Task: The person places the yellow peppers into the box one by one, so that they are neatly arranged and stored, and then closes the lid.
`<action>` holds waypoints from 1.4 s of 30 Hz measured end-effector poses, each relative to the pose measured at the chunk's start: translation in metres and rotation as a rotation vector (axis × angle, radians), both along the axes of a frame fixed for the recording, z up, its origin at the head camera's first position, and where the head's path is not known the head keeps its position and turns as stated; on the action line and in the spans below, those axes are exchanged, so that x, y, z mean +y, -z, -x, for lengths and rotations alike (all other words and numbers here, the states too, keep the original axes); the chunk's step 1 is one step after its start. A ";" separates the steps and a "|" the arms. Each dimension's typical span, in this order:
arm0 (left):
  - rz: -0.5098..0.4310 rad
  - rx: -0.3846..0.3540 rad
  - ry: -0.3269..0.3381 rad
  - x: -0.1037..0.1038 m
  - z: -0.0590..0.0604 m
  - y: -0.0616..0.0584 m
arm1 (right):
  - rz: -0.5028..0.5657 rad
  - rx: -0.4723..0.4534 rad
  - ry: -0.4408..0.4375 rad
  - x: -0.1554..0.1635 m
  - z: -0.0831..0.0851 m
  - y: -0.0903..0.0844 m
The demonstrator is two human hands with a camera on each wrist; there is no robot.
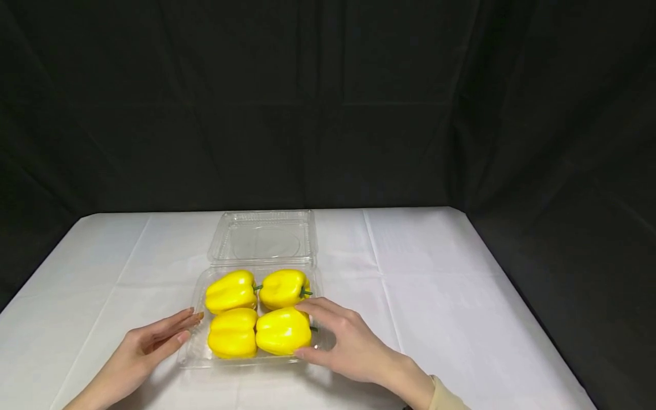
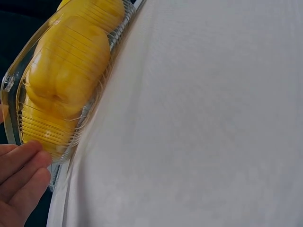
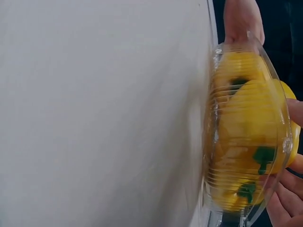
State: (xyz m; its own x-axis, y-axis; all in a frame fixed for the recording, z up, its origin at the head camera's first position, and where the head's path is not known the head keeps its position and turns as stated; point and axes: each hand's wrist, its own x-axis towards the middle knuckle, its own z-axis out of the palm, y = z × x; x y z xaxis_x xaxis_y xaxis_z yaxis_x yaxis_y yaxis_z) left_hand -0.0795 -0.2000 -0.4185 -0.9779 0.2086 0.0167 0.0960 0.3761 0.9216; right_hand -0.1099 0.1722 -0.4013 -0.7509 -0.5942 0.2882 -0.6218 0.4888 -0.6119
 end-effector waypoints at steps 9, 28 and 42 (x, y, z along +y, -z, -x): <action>-0.018 0.016 0.025 0.006 0.001 0.000 | -0.018 0.026 0.018 0.009 -0.001 0.000; -0.049 0.017 0.062 0.017 0.004 0.000 | 0.023 0.049 0.060 0.022 -0.005 -0.004; 0.065 0.050 -0.030 0.025 0.027 -0.004 | 0.254 -0.011 0.370 0.026 0.023 -0.002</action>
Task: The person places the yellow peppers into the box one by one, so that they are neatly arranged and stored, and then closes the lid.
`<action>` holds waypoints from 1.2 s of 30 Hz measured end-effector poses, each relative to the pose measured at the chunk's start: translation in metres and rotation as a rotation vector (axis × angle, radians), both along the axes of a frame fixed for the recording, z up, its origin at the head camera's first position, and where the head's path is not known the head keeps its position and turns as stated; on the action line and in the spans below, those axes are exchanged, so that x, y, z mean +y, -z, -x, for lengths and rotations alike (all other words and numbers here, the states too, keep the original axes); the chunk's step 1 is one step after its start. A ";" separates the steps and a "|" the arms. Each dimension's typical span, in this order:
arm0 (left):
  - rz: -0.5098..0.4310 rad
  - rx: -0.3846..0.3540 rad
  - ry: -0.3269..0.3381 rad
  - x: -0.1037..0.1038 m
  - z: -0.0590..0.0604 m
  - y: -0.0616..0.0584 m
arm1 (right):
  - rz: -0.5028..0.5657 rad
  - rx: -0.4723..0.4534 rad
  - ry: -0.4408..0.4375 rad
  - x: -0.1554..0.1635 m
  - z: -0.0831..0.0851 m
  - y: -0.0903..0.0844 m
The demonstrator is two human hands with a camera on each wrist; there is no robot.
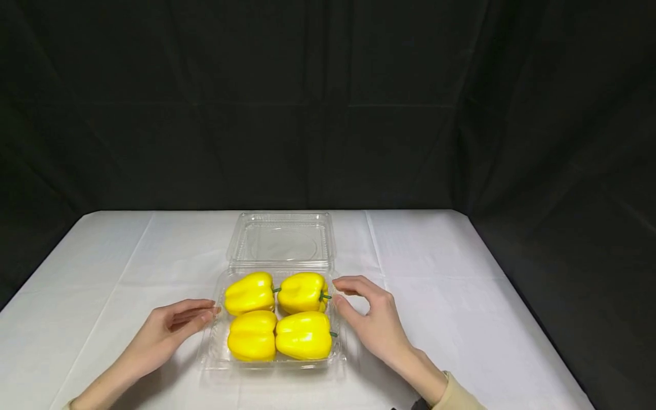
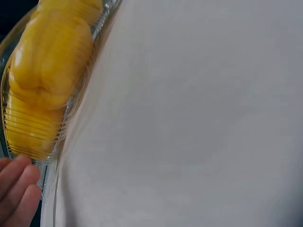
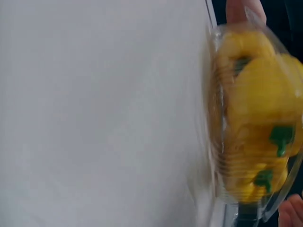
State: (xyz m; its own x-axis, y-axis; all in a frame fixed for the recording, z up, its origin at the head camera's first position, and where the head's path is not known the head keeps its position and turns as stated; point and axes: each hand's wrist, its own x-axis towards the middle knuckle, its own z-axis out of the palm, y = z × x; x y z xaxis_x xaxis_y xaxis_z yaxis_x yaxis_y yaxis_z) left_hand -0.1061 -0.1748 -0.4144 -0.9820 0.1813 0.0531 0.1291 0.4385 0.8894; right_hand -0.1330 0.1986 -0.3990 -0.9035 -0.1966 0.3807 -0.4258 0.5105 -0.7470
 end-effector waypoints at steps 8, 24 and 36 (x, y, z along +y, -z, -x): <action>-0.025 0.007 -0.117 0.009 0.031 0.003 | 0.052 -0.115 0.063 -0.001 0.033 0.010; -0.397 -0.136 -0.094 0.022 0.051 0.010 | 0.352 -0.354 0.053 -0.008 0.044 0.031; -0.647 -0.218 0.006 0.021 0.053 0.017 | 0.657 -0.409 -0.079 -0.010 0.042 0.040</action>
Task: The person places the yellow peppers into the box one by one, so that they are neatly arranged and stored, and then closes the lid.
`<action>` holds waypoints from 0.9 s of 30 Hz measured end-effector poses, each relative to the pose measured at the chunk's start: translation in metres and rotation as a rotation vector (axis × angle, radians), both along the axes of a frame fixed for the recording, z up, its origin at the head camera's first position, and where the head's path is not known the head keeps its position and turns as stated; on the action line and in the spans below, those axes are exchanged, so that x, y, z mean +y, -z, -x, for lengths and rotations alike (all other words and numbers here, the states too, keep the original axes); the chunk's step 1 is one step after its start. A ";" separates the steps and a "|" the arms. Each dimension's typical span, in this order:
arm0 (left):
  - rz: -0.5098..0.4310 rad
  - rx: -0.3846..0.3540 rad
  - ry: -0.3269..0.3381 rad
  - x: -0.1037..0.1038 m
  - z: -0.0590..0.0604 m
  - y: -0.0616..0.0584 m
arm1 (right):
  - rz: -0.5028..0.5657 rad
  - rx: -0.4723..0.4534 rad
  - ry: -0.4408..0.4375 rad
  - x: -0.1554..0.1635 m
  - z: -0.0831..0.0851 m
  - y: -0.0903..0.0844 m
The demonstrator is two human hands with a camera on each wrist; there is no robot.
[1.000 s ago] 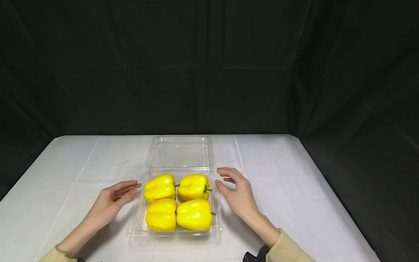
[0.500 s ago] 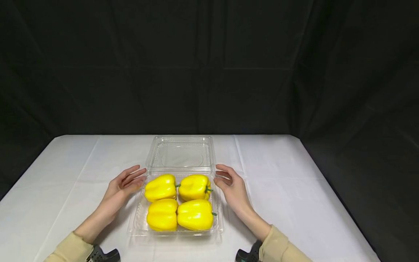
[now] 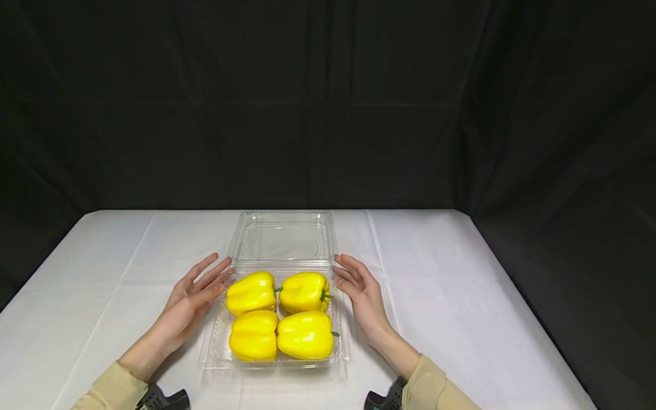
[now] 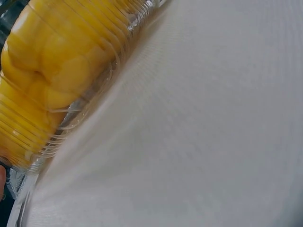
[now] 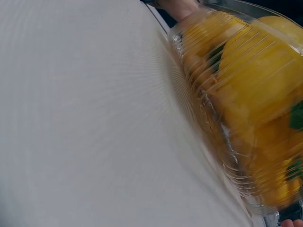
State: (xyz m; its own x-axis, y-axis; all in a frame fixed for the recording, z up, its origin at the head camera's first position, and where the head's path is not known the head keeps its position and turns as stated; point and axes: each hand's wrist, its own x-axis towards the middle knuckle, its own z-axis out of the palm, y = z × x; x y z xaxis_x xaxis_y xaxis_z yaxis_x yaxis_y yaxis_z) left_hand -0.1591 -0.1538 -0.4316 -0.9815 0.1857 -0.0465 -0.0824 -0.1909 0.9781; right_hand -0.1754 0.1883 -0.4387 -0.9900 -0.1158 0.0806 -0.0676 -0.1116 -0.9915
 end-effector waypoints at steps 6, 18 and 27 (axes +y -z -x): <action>-0.064 -0.008 0.010 0.000 0.000 0.000 | 0.026 0.014 -0.019 -0.001 -0.001 0.000; -0.112 -0.004 0.000 0.000 -0.003 -0.003 | 0.040 0.062 -0.032 -0.002 -0.003 0.000; -0.117 0.013 0.004 -0.001 -0.005 -0.003 | 0.045 0.085 -0.028 -0.002 -0.004 -0.001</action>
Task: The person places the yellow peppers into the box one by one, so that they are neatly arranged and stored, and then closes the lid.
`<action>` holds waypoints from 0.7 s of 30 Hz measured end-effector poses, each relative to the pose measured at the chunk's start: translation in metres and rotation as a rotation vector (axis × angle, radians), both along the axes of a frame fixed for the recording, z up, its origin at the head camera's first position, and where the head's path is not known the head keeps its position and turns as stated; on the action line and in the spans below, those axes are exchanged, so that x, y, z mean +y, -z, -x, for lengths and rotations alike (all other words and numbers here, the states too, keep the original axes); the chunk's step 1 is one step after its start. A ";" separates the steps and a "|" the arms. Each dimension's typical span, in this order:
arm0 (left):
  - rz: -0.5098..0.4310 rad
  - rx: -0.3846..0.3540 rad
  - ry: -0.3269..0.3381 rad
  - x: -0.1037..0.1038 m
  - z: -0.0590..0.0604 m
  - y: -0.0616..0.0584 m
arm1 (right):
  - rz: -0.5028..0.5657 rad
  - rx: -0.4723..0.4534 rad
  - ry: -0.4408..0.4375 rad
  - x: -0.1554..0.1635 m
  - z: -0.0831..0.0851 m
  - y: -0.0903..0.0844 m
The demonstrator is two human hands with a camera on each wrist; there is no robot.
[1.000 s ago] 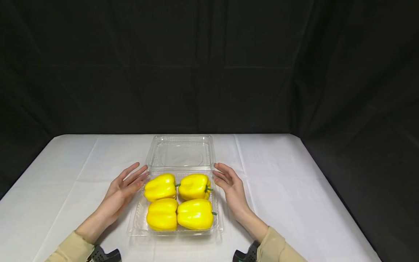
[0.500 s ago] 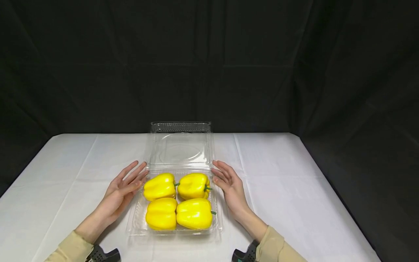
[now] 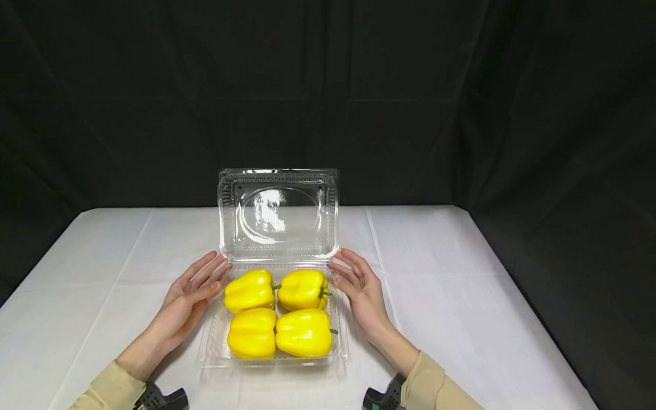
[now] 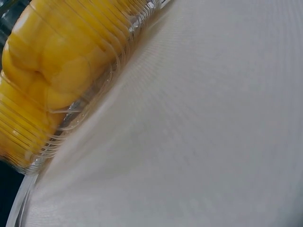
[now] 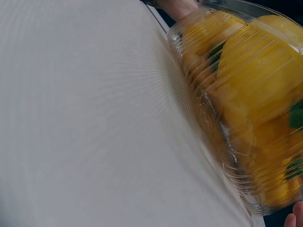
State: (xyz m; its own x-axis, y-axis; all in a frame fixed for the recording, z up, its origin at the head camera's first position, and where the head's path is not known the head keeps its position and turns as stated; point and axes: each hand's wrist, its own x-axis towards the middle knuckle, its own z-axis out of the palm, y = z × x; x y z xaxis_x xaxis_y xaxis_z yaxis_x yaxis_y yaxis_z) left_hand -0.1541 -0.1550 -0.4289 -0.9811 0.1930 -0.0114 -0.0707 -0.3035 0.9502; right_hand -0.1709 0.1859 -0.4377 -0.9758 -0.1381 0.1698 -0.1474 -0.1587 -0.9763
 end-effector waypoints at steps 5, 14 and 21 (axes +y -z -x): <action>0.016 0.013 0.000 -0.001 -0.001 0.001 | 0.003 0.016 0.006 0.000 -0.001 0.000; 0.031 0.005 -0.011 -0.001 -0.002 0.001 | -0.010 0.013 0.020 -0.001 -0.001 0.000; 0.064 0.016 -0.031 -0.001 -0.003 0.001 | -0.003 0.034 0.020 -0.001 0.000 0.003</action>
State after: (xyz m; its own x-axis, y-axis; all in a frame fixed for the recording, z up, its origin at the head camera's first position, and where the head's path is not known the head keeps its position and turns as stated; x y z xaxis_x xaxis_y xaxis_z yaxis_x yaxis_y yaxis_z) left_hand -0.1514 -0.1562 -0.4298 -0.9868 0.1616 -0.0066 -0.0465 -0.2444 0.9686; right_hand -0.1707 0.1852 -0.4406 -0.9720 -0.1188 0.2025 -0.1838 -0.1521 -0.9711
